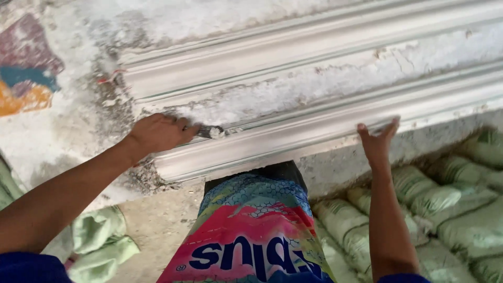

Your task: The person uses a metal scraper to remove residue from long white decorative moldings laid on a workbench. They repeatedly scrape along the grooves and edges, occasionally adjusting their grip and position to reach different sections.

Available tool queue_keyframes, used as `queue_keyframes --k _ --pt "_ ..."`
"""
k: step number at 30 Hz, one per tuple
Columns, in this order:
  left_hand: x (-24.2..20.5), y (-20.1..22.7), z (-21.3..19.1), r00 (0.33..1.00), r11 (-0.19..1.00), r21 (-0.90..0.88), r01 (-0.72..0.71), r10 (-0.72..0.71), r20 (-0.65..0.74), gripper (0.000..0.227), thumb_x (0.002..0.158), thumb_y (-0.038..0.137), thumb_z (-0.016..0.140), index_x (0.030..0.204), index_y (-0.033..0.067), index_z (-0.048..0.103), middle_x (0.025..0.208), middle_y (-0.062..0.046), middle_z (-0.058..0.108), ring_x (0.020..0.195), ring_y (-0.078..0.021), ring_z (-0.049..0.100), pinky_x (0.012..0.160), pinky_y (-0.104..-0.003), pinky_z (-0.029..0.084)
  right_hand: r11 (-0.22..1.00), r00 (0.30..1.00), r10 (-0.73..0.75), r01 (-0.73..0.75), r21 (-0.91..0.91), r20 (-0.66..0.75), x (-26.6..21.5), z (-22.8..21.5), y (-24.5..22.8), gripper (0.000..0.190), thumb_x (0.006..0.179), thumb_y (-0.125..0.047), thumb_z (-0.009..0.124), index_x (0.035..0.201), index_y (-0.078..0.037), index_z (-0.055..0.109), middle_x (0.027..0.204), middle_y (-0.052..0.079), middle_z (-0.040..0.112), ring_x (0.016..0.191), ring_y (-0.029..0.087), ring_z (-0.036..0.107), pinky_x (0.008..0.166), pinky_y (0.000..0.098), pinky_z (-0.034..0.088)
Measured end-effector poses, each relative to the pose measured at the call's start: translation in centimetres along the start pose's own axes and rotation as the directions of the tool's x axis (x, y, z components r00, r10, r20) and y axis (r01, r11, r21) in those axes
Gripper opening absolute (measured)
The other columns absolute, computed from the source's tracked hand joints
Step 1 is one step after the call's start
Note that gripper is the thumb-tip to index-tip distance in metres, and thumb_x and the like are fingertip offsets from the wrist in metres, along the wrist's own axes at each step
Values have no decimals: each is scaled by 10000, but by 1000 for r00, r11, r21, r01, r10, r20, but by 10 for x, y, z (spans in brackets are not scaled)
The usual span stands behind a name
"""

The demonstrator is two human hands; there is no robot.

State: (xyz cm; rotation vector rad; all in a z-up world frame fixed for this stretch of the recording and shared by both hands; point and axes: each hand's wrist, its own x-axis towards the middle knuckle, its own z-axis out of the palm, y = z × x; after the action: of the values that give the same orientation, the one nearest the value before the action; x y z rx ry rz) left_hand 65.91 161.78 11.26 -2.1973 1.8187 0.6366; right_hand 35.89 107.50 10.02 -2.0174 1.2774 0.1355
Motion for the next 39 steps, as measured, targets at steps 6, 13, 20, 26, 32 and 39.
queue_keyframes --k 6,13,20,26,32,39 --pt "121 34 -59 991 978 -163 -131 130 -17 379 1098 368 351 1399 207 516 1166 -159 674 917 -348 751 800 -508 576 999 996 -12 9 -34 -90 1 10 8 1140 1037 -498 840 1706 -178 -25 1583 417 -127 1491 624 265 1143 697 414" --pt "296 98 -79 934 956 -166 -244 186 -305 269 1042 255 457 1241 126 584 937 -119 656 739 -351 737 679 -495 545 994 991 53 -64 -84 -125 -2 8 -7 1120 989 -485 840 1710 -161 47 1606 374 -140 1487 617 247 1152 678 409" --pt "194 65 -158 984 975 -137 -176 178 4 424 1093 429 362 1212 127 636 1029 -144 699 844 -337 750 745 -501 566 998 991 26 -34 -57 -130 -2 12 -13 1226 864 -536 880 1697 -126 79 1617 346 -150 1480 641 164 1172 696 377" --pt "248 90 -172 983 989 -41 -139 143 119 333 1086 335 367 1248 128 572 1073 -111 667 912 -290 747 776 -471 599 973 961 -173 133 -186 -215 -2 15 -7 1260 823 -525 898 1666 -72 78 1605 420 -64 1440 699 50 1150 802 241" --pt "435 161 -221 984 988 -2 -156 155 86 265 1077 211 357 1187 157 592 974 -66 665 863 -276 762 766 -468 583 883 919 -371 305 -357 -135 6 -8 11 1181 812 -608 794 1545 162 281 1557 510 119 1464 672 74 1221 680 58" --pt "641 234 -268 955 970 -55 -236 220 -201 190 1052 228 399 944 141 530 740 -84 652 675 -307 738 642 -480 557 881 912 -403 409 -238 77 50 -83 67 948 896 -538 732 1581 -29 321 1661 323 40 1518 589 -62 1198 684 150"
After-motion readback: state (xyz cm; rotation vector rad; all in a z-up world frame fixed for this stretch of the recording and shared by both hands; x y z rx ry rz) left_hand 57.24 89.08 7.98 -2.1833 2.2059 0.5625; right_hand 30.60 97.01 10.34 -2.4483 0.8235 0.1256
